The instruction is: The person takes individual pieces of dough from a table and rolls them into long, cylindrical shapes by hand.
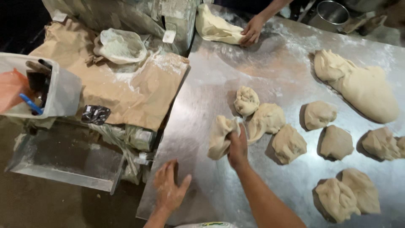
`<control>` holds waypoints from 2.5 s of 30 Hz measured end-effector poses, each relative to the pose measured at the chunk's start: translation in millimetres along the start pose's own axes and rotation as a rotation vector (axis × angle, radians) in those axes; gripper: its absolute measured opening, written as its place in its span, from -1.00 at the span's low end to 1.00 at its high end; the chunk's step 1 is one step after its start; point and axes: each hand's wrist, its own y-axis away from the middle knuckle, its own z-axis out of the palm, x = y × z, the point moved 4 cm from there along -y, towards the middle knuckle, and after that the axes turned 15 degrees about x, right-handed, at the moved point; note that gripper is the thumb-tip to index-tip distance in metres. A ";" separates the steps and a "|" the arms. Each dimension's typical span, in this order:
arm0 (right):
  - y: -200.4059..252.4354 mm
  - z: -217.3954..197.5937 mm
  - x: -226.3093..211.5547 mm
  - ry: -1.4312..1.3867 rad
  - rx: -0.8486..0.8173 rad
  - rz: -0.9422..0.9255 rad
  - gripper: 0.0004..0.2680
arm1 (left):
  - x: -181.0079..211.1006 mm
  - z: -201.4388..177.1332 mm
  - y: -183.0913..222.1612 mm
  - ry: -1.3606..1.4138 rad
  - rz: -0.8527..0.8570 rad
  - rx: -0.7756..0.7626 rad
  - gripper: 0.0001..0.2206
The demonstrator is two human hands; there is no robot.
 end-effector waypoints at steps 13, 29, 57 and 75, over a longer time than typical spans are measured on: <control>185.1 96.8 -50.1 0.418 0.040 -0.577 -0.53 | 73.2 -72.4 -11.8 0.972 -0.044 -0.079 -0.39; 210.0 99.3 -14.4 -0.226 -0.232 0.350 -0.45 | 50.4 -152.3 9.4 1.122 -0.579 -0.320 -0.37; 194.5 25.3 108.9 1.148 -0.188 -0.703 -0.48 | -26.5 -10.3 16.4 0.077 0.463 -0.196 -0.31; 152.8 -6.2 135.5 0.926 -0.097 -0.517 -0.57 | -58.4 13.3 -19.8 0.182 0.371 -0.202 -0.28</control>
